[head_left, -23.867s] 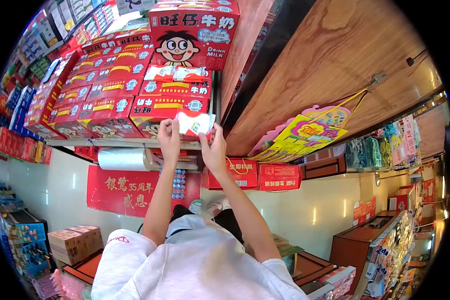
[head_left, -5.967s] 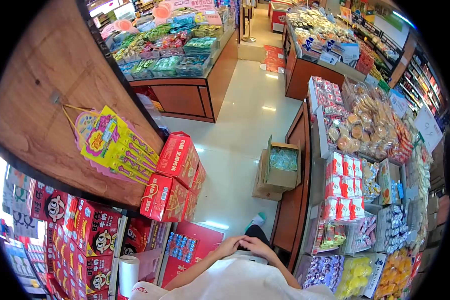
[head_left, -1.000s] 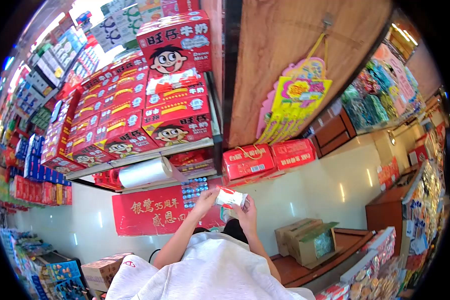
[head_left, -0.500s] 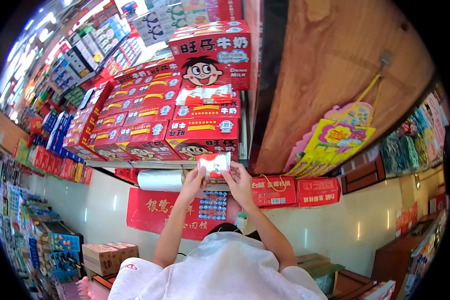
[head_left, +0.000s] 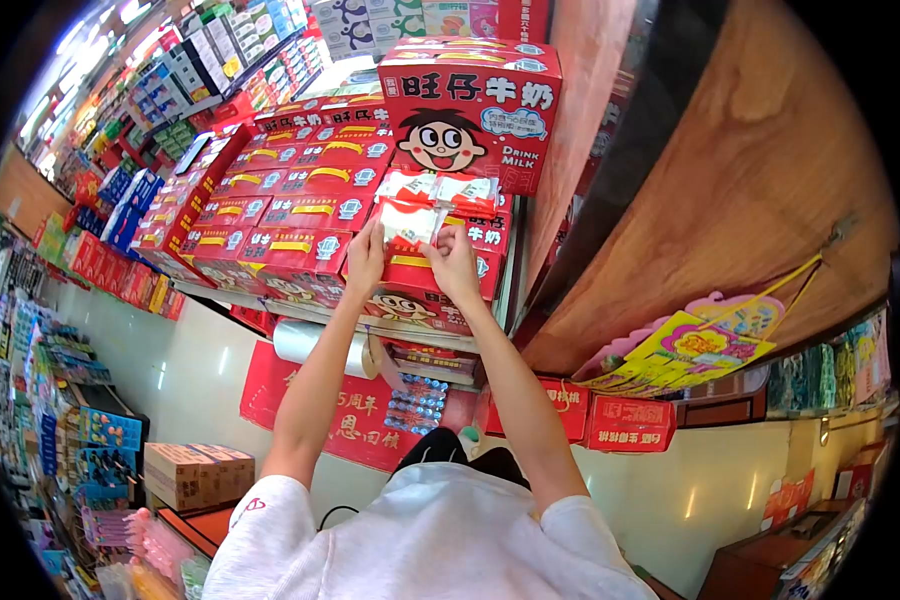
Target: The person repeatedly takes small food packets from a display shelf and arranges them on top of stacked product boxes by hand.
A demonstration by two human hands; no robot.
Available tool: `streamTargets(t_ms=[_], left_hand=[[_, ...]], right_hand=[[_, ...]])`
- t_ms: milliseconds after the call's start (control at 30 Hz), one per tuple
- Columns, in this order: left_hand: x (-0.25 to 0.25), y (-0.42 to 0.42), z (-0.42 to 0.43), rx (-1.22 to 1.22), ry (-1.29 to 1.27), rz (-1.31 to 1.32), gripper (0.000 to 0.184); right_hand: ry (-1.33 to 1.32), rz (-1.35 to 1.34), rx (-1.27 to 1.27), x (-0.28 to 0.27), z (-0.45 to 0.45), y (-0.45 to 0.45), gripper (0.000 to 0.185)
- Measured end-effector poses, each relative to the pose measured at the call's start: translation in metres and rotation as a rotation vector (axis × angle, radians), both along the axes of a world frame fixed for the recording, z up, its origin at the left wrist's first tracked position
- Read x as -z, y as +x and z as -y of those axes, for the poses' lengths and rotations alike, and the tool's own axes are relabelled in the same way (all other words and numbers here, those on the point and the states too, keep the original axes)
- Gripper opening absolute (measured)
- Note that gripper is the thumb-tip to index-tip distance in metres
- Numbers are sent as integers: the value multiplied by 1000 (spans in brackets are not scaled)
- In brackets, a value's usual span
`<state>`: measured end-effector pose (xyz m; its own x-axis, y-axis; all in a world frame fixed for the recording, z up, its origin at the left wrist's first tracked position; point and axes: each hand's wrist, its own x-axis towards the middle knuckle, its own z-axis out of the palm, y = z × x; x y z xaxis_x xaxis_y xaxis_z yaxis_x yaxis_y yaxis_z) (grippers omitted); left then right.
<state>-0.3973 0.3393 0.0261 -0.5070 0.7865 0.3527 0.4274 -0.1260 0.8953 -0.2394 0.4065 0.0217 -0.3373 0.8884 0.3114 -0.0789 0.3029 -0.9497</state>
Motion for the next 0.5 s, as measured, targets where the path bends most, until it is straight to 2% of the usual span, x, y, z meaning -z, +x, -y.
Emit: streamTargets(t_ms=[33, 67, 167, 233, 300, 333, 433, 467, 500], left_hand=[[-3, -3, -5, -33, 10, -36, 36], [-7, -7, -9, 3, -28, 94, 38], [-1, -10, -26, -135, 84, 90, 36], [-1, -11, -27, -167, 106, -100, 37], [-4, -6, -28, -194, 129, -52, 28], [-5, -6, -29, -195, 120, -48, 25], [-2, -10, -32, -188, 102, -92, 20], [1, -14, -36, -181, 107, -144, 19], [4, -17, -39, -173, 108, -195, 18]], right_hand=[[16, 23, 20, 6, -10, -7, 29], [16, 48, 35, 4, -17, -12, 30], [159, 161, 6, 2, -33, -22, 28], [262, 99, 40, 2, -37, -32, 21], [358, 10, 37, 8, -41, -41, 14], [375, 79, 50, 13, -45, -41, 7], [505, 56, 126, 7, -46, -43, 7], [403, 53, 68, 7, -45, -41, 8], [408, 68, 89, 7, -43, -41, 9]])
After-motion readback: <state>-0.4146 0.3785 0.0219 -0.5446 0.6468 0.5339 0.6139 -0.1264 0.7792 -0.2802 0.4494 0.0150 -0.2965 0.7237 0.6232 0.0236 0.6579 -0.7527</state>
